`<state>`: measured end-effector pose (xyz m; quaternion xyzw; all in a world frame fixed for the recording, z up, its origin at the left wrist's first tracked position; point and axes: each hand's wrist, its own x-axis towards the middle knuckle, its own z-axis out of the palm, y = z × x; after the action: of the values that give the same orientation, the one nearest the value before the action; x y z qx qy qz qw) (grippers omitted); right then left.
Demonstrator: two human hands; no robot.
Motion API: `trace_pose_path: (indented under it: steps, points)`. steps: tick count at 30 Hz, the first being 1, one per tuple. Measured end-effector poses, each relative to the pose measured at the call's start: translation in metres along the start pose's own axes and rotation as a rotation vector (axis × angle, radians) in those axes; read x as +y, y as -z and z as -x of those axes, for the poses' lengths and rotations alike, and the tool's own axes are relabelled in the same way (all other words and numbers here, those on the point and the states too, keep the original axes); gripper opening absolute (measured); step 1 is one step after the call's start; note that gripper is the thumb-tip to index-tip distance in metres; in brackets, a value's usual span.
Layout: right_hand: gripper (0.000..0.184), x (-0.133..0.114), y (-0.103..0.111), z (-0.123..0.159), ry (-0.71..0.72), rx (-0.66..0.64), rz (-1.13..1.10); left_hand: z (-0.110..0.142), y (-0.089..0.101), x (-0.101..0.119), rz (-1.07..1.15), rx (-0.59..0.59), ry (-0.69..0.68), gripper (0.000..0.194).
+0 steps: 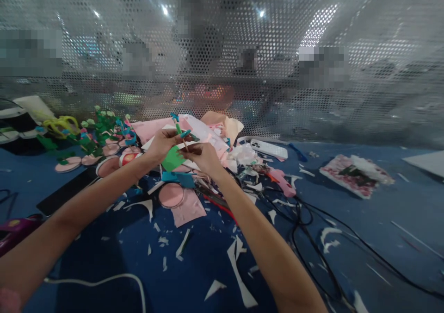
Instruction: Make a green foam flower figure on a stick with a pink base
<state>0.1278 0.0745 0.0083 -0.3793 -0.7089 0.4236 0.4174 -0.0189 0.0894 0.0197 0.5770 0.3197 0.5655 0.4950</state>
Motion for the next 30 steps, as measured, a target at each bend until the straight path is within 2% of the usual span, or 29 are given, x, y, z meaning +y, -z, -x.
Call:
trace_pose_path:
  steps: [3, 10, 16, 20, 23, 25, 30]
  points:
    - [0.041, 0.003, 0.001, 0.0, -0.084, 0.001, -0.152, 0.001, -0.001, 0.0, -0.009, -0.005, -0.013, 0.036]
    - [0.028, 0.009, 0.006, 0.0, -0.085, 0.151, 0.061, 0.005, -0.006, 0.001, 0.01, -0.034, 0.009, 0.035]
    - [0.013, 0.008, -0.004, 0.004, -0.016, 0.325, 0.264, 0.003, -0.006, -0.008, -0.038, 0.043, -0.034, 0.03]
    - [0.014, 0.008, -0.01, 0.007, -0.001, 0.36, 0.284, 0.002, -0.006, -0.013, -0.018, 0.118, -0.029, 0.035]
    - [0.013, 0.005, -0.012, 0.008, -0.016, 0.342, 0.243, 0.002, -0.006, -0.011, -0.02, 0.126, -0.014, 0.038]
    - [0.014, 0.004, -0.012, 0.006, -0.043, 0.319, 0.192, 0.001, -0.006, -0.006, 0.029, 0.065, -0.004, 0.04]
    - [0.019, 0.003, -0.006, 0.001, -0.11, 0.215, 0.025, -0.002, 0.004, 0.005, 0.195, -0.22, 0.081, 0.044]
